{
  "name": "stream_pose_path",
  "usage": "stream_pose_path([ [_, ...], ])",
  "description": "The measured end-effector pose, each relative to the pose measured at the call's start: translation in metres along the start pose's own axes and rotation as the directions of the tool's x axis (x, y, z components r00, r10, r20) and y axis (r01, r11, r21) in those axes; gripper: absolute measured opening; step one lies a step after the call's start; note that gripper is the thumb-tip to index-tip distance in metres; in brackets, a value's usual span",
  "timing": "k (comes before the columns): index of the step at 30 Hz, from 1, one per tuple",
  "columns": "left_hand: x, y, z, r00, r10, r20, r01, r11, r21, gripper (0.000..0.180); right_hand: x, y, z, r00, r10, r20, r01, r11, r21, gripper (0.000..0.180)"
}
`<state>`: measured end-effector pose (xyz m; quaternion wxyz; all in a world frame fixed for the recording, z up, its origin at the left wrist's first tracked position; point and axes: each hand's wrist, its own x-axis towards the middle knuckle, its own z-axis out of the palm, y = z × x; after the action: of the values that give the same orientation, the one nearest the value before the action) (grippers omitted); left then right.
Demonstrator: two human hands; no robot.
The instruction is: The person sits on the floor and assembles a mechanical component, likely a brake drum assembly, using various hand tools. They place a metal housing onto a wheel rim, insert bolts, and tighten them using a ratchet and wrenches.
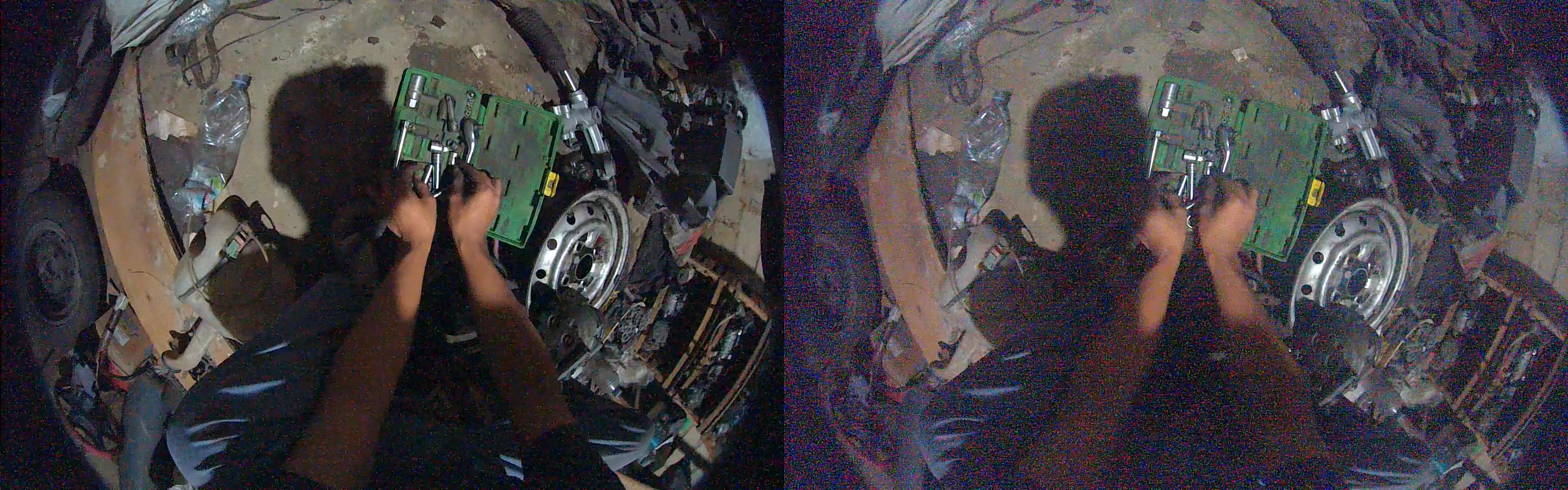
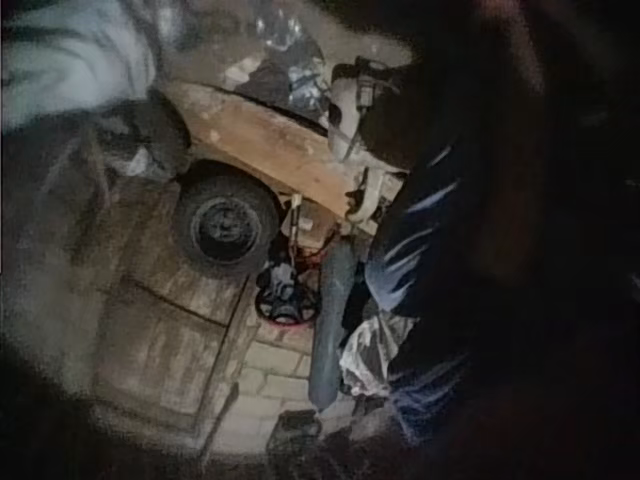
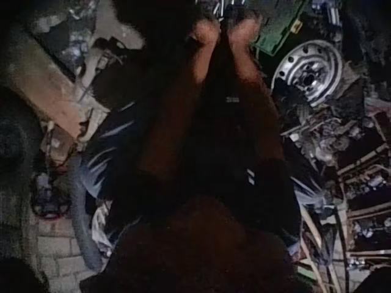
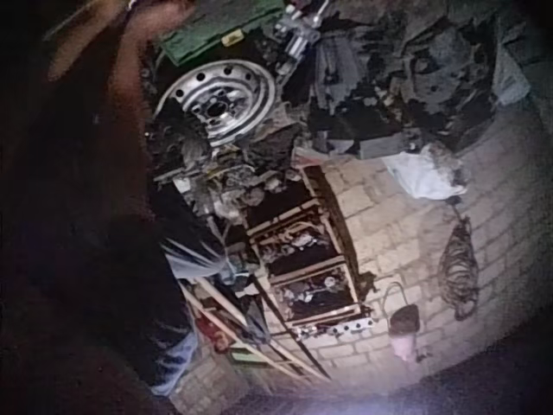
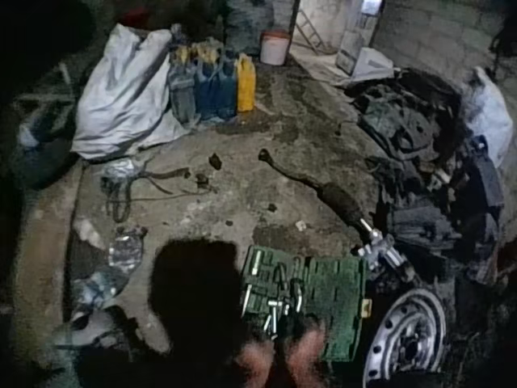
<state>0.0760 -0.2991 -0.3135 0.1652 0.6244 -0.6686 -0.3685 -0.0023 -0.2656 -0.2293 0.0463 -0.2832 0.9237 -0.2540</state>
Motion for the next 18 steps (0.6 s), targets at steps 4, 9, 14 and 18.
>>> stream_pose_path([
  [4, 0.003, 0.039, -0.03, 0.983, 0.181, -0.034, -0.181, 0.983, 0.011, 0.031, 0.007, 0.013, -0.003, 0.987, -0.003, -0.163, 0.019, 0.995, 0.097, 0.023],
  [9, 0.037, 0.063, -0.033, 0.913, 0.407, 0.043, -0.403, 0.912, -0.079, 0.034, 0.025, 0.015, -0.006, 1.0, 0.013, 0.023, -0.015, 0.992, 0.128, 0.036],
  [14, 0.042, 0.072, -0.02, 0.909, 0.397, 0.128, -0.395, 0.918, -0.044, 0.034, 0.033, 0.014, -0.007, 0.982, 0.166, 0.085, -0.182, 0.955, 0.232, 0.027],
  [18, 0.044, 0.064, 0.002, 0.934, 0.346, 0.089, -0.337, 0.936, -0.099, 0.029, 0.032, 0.031, 0.0, 0.984, 0.178, 0.01, -0.176, 0.959, 0.223, 0.022],
])
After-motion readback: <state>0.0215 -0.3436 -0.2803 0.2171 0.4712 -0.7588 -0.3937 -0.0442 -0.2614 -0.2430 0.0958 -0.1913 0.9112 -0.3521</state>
